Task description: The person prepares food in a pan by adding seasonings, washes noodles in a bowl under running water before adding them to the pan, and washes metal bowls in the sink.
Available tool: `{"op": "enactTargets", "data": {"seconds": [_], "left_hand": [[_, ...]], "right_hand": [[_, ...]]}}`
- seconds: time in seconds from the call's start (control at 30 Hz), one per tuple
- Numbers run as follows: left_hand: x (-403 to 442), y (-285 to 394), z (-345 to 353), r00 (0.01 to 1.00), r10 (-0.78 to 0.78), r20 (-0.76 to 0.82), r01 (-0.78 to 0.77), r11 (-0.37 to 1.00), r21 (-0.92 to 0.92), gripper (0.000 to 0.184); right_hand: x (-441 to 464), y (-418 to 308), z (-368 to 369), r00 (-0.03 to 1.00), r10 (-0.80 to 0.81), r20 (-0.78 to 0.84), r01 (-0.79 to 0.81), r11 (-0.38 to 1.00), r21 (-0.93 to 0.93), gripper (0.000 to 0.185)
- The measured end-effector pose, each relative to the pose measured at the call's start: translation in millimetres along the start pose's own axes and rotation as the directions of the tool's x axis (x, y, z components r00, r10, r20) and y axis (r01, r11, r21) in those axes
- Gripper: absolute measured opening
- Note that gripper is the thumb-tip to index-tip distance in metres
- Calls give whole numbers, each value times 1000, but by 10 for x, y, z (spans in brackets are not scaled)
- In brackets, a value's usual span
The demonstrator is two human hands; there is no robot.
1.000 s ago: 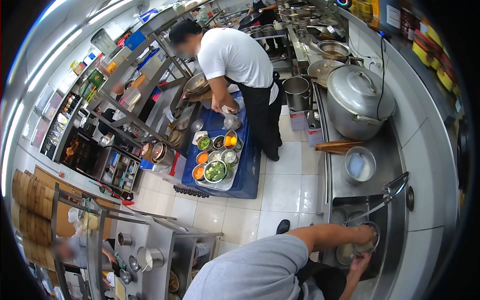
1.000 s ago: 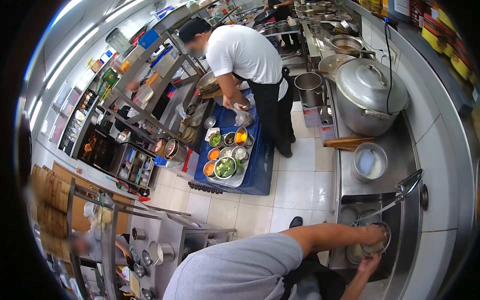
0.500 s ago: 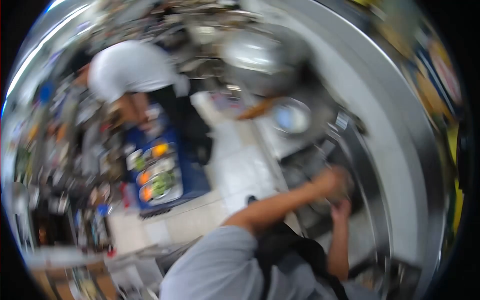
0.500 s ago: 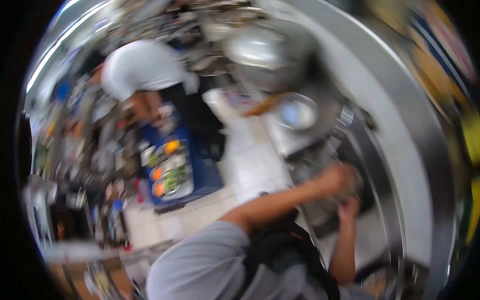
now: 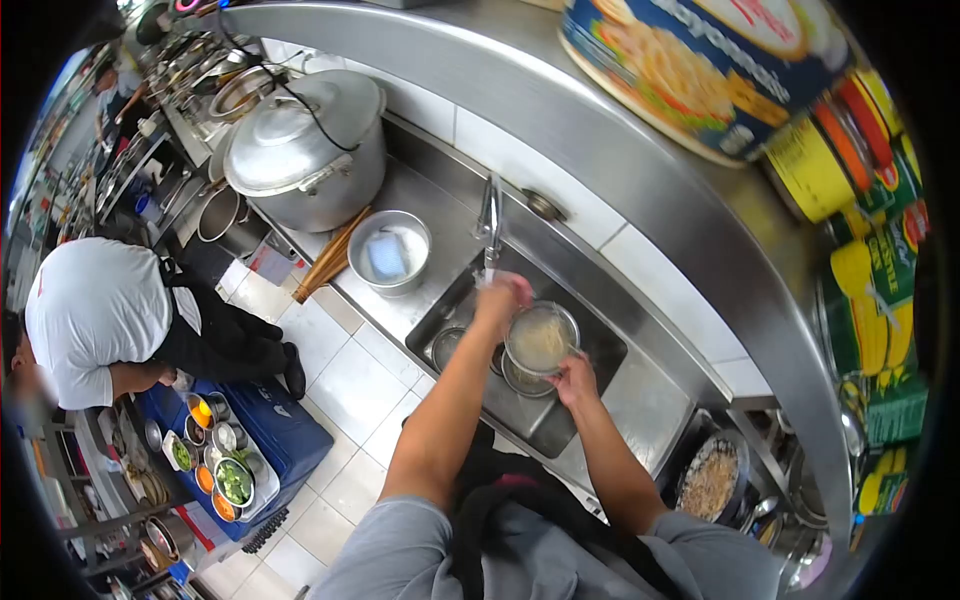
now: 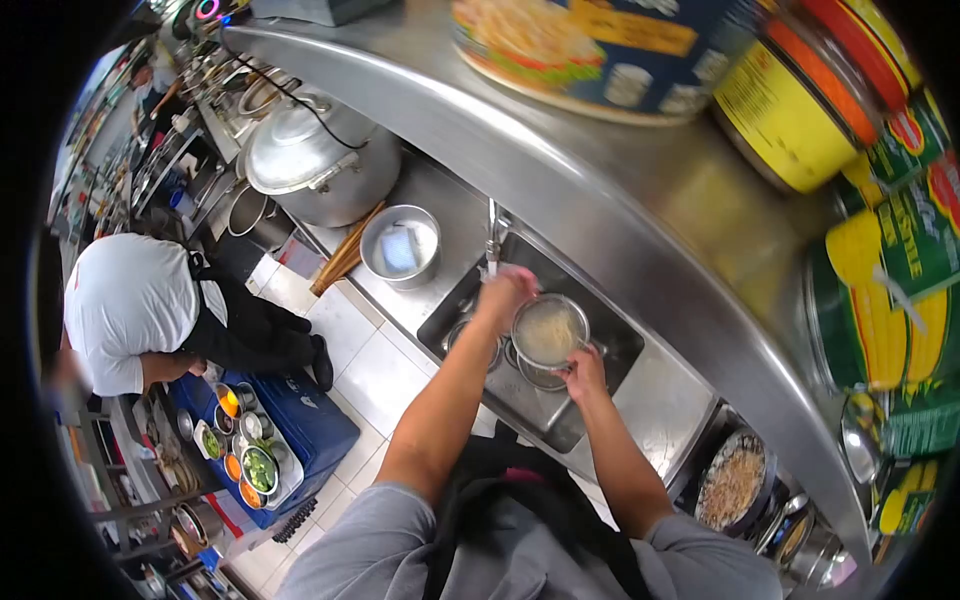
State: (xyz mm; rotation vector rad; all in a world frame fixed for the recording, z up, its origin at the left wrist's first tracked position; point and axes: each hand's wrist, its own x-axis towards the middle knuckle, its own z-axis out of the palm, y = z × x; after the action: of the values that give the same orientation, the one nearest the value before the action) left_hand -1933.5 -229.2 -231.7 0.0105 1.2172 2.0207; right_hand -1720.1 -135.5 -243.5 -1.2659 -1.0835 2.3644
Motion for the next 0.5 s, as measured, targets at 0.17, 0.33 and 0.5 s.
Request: {"op": "enactTargets", "data": {"seconds": [0.17, 0.33, 0.5], "left_hand": [[-187, -110, -9, 876, 482, -9, -363, 673, 645, 18], [1151, -376, -870, 949, 100, -300, -58, 987, 147, 31], [1355, 363, -523, 942, -325, -78, 315, 941, -121, 33]], "right_hand": [[-7, 83, -37, 998, 49, 31, -50, 998, 24, 47], [-205, 37, -37, 998, 58, -4, -58, 997, 56, 46], [-495, -15, -150, 996, 33, 81, -43, 992, 118, 55]]}}
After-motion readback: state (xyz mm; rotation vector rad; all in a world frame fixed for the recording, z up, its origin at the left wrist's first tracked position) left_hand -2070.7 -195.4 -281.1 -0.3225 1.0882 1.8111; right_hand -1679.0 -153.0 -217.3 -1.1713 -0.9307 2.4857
